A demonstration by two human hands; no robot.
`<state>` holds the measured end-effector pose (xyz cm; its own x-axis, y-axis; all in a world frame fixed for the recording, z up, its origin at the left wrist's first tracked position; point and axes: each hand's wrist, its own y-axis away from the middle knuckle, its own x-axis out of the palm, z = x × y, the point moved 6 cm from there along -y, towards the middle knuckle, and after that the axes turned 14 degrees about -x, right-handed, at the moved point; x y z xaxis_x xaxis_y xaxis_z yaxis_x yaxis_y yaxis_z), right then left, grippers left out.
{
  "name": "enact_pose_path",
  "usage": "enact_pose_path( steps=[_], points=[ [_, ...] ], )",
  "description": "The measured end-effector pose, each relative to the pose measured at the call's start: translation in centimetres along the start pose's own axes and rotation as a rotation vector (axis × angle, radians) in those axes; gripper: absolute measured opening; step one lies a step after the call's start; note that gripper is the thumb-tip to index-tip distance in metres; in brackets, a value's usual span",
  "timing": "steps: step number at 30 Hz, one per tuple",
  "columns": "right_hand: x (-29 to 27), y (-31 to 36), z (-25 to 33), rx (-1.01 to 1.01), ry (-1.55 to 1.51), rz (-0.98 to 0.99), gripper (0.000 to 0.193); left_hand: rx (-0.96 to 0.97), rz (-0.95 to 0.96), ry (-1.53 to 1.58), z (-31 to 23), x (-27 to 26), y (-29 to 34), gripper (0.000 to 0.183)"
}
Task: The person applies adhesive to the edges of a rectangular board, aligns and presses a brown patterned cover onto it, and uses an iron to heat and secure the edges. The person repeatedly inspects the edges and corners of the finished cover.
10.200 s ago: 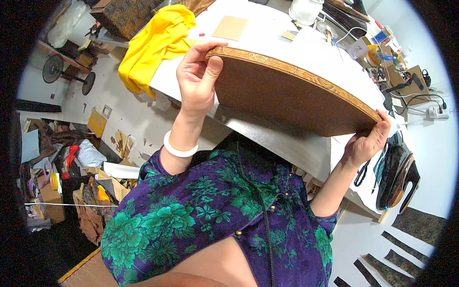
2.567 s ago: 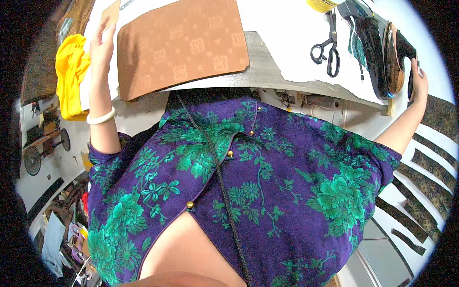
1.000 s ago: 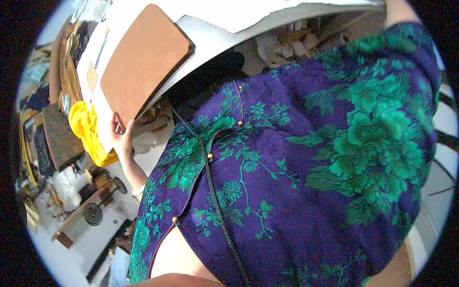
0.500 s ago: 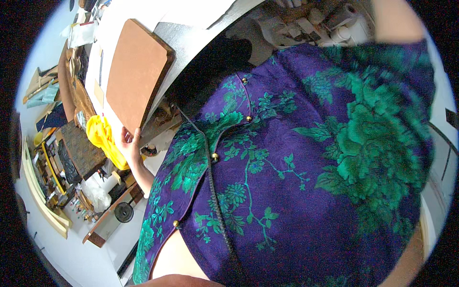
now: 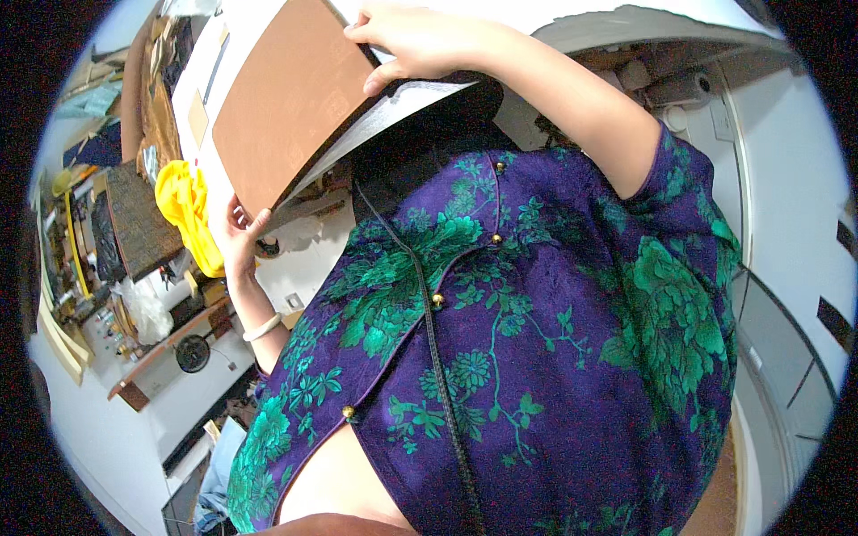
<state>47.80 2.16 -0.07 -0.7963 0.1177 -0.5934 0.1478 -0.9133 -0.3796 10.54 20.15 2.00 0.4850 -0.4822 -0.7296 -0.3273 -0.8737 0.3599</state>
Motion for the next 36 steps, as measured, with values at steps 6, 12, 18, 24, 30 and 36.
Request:
enact_pose_path(
  steps=[6, 12, 18, 24, 30, 36],
  points=[
    [0.5, 0.4, 0.2, 0.071, -0.065, 0.031, 0.068, 0.047, -0.058, -0.061, 1.9, -0.3, -0.1, 0.080],
    [0.1, 0.4, 2.1, 0.076, -0.241, -0.037, 0.080, 0.155, -0.083, 0.025, 2.3, 0.2, 1.6, 0.107],
    [1.6, 0.9, 3.8, 0.011, 0.291, -0.202, 0.091, 0.237, -0.322, -0.007, 0.7, 2.1, 3.4, 0.102],
    [-2.9, 0.3, 6.2, 0.005, 0.138, -0.375, 0.079, 0.461, -0.535, 0.108, -2.7, -1.4, 5.9, 0.062],
    [-7.1, -1.3, 8.2, -0.092, 0.315, -0.497, 0.040, 0.594, -0.833, 0.189, -6.6, -5.1, 6.1, 0.039],
    [-7.4, -3.6, 6.9, -0.332, -0.240, -0.683, 0.026, 0.737, -0.447, 0.832, -8.9, -4.6, 2.4, 0.035]
  ],
)
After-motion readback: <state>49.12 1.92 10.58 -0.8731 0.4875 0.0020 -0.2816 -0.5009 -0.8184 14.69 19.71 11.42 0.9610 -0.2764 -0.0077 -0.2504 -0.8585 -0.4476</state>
